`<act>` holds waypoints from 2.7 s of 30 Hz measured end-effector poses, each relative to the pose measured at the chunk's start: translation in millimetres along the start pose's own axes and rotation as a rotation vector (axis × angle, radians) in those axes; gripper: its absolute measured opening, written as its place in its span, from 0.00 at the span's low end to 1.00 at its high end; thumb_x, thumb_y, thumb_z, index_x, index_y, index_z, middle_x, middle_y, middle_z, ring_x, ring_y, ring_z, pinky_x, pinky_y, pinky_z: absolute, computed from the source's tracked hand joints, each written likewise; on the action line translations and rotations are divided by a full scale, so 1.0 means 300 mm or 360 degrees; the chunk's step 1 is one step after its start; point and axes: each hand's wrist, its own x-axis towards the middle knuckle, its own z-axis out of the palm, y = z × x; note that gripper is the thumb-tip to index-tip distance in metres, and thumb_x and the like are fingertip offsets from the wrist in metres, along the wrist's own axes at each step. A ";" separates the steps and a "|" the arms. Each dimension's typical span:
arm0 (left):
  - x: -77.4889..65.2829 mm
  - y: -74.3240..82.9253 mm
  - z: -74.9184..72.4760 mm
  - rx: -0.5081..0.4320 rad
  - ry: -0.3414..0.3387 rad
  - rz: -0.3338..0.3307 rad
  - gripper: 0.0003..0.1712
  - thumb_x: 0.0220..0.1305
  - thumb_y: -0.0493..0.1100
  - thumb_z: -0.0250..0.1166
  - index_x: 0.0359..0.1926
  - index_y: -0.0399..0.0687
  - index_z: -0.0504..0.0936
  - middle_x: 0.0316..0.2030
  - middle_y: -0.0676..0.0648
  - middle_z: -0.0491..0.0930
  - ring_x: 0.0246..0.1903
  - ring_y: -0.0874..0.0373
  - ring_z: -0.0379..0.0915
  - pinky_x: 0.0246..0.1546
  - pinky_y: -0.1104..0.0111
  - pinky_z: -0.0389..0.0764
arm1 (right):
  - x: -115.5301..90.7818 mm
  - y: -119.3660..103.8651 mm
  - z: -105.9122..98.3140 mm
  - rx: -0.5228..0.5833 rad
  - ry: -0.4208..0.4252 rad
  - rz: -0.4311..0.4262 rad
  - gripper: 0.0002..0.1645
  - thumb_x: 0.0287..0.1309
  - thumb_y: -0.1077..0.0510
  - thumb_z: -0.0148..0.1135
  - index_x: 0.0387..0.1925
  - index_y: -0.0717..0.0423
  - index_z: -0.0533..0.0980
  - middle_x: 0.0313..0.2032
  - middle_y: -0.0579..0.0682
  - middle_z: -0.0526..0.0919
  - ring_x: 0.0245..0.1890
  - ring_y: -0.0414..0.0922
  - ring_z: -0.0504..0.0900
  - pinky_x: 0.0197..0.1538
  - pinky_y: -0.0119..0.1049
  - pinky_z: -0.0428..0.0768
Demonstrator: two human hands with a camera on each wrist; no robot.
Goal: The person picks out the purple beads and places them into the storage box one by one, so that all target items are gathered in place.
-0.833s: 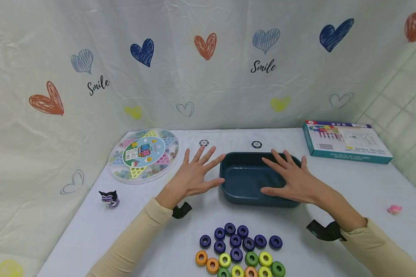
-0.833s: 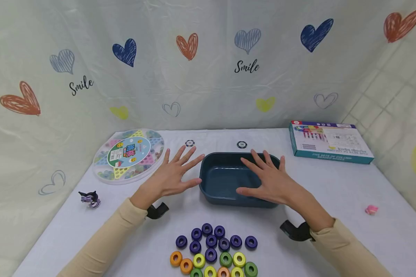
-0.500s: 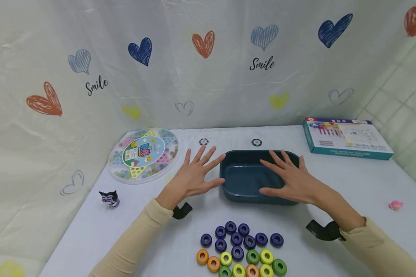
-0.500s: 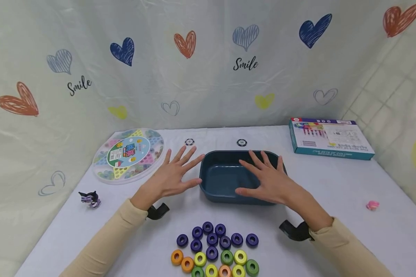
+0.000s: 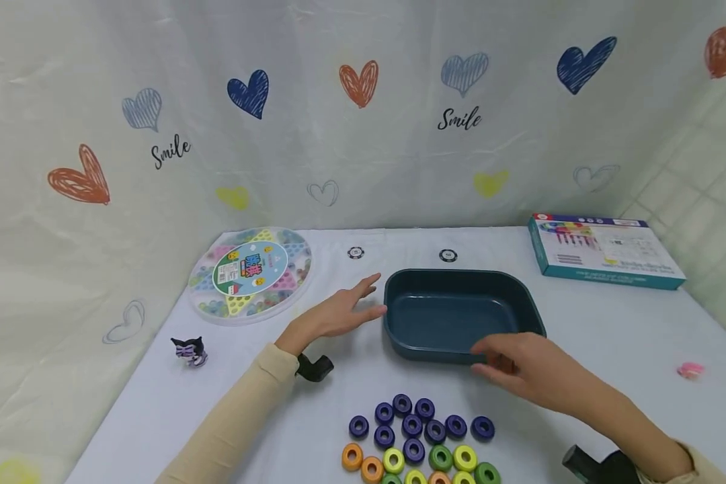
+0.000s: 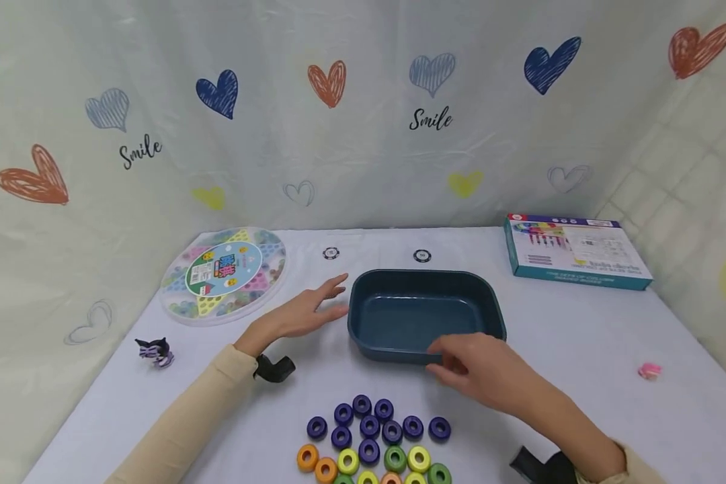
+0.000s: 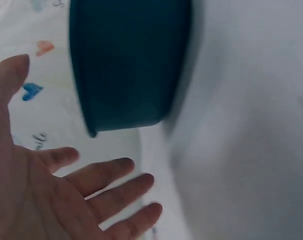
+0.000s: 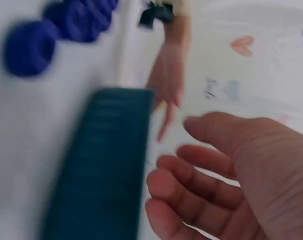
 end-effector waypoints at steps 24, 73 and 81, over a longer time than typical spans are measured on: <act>0.059 -0.059 0.105 -0.0747 -0.0120 0.0429 0.47 0.55 0.64 0.58 0.69 0.67 0.41 0.68 0.55 0.45 0.65 0.58 0.47 0.60 0.52 0.51 | -0.095 0.102 0.162 0.1001 -0.0734 0.0033 0.15 0.56 0.52 0.60 0.46 0.48 0.76 0.22 0.35 0.76 0.20 0.29 0.69 0.22 0.24 0.69; 0.092 -0.112 0.133 -0.0695 -0.0086 0.0351 0.45 0.52 0.69 0.57 0.66 0.79 0.43 0.66 0.56 0.52 0.64 0.65 0.47 0.61 0.53 0.50 | 0.545 0.220 0.090 0.0221 -0.0839 0.0211 0.20 0.54 0.61 0.60 0.49 0.61 0.72 0.21 0.47 0.79 0.19 0.41 0.78 0.25 0.33 0.75; 0.092 -0.108 0.119 -0.0659 -0.0069 0.0386 0.46 0.51 0.70 0.57 0.67 0.77 0.43 0.66 0.55 0.53 0.63 0.67 0.47 0.61 0.55 0.50 | 0.577 0.199 0.123 0.0192 -0.0602 0.0089 0.16 0.53 0.64 0.60 0.46 0.62 0.73 0.22 0.46 0.79 0.19 0.39 0.78 0.25 0.32 0.76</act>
